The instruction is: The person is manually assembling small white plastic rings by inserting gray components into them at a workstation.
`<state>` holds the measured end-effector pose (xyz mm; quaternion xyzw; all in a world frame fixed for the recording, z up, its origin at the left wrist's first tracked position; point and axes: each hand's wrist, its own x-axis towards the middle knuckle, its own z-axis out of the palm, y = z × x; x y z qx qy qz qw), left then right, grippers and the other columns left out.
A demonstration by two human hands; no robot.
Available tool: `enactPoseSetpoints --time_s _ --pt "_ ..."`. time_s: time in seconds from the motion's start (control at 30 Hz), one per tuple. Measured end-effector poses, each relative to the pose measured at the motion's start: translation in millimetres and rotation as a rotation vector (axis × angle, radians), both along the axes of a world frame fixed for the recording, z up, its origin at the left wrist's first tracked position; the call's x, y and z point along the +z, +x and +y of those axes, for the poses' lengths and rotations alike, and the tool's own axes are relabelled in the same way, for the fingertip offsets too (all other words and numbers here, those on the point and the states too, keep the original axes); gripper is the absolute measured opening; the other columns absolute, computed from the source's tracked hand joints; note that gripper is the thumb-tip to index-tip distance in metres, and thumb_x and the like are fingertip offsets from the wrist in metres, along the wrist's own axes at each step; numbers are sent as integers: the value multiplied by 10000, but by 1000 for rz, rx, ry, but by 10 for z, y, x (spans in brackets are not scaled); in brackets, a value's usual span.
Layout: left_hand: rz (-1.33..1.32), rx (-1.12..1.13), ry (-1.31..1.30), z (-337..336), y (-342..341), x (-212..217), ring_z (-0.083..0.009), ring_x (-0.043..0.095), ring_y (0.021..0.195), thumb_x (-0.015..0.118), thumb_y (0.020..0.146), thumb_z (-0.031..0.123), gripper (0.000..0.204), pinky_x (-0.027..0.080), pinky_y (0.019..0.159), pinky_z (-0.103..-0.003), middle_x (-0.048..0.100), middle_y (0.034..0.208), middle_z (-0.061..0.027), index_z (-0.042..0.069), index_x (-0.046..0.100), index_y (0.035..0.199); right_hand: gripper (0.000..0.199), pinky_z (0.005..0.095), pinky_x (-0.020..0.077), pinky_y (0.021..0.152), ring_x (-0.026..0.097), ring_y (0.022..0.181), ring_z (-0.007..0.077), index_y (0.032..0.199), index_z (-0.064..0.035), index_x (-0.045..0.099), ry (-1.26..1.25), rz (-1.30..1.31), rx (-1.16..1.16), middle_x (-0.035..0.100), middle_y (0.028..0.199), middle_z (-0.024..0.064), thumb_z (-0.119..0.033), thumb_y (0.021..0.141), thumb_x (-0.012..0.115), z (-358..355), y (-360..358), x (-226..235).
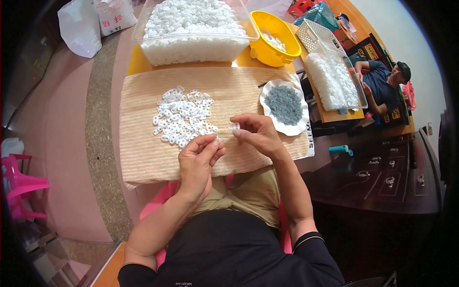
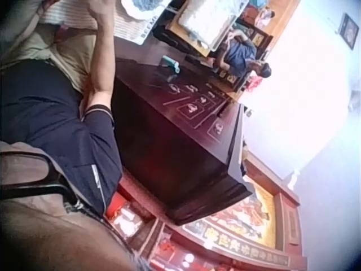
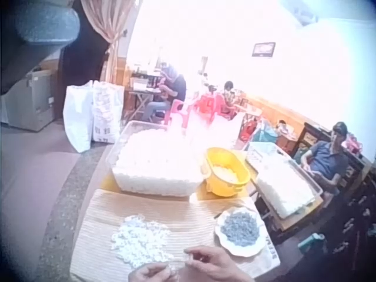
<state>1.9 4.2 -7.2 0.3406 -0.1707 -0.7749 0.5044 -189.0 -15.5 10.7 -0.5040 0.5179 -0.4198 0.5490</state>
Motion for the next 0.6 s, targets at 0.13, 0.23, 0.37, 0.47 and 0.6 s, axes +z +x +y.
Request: enactPoseSetpoints --time_s 0.13,0.23,0.37,0.47,0.6 --pt "-6 7 32 -19 -17 27 -159 638 852 600 897 13 146 559 787 -263 628 940 -92 -28 602 1036 297 199 484 634 555 706 45 1116 33 616 -110 378 35 597 827 -5 -59 843 689 -34 -37 -90" --pt "-19 20 24 -15 -10 30 -145 636 835 596 899 12 159 554 785 -253 631 933 -96 -51 602 1045 302 206 510 667 589 743 60 1134 36 602 -33 117 55 607 843 7 -45 853 678 16 -7 -76" --pt "-37 47 -10 -18 -14 40 -140 636 819 601 898 14 170 556 759 -242 630 937 -92 -56 599 1053 309 224 530 678 612 769 81 1131 35 583 2 -14 89 631 879 32 -32 847 683 32 43 -78" --pt "-51 38 -5 -25 -7 35 -135 634 810 614 888 10 185 551 743 -236 631 939 -90 -51 598 1062 289 243 545 684 629 792 100 1103 33 568 27 -111 99 642 901 54 -22 843 682 48 86 -96" --pt "-63 79 -26 -27 -20 10 -131 632 794 634 874 10 205 543 733 -229 632 938 -95 -48 598 1067 249 259 553 681 639 805 117 1059 24 557 45 -195 130 645 913 68 -10 843 676 55 158 -58"
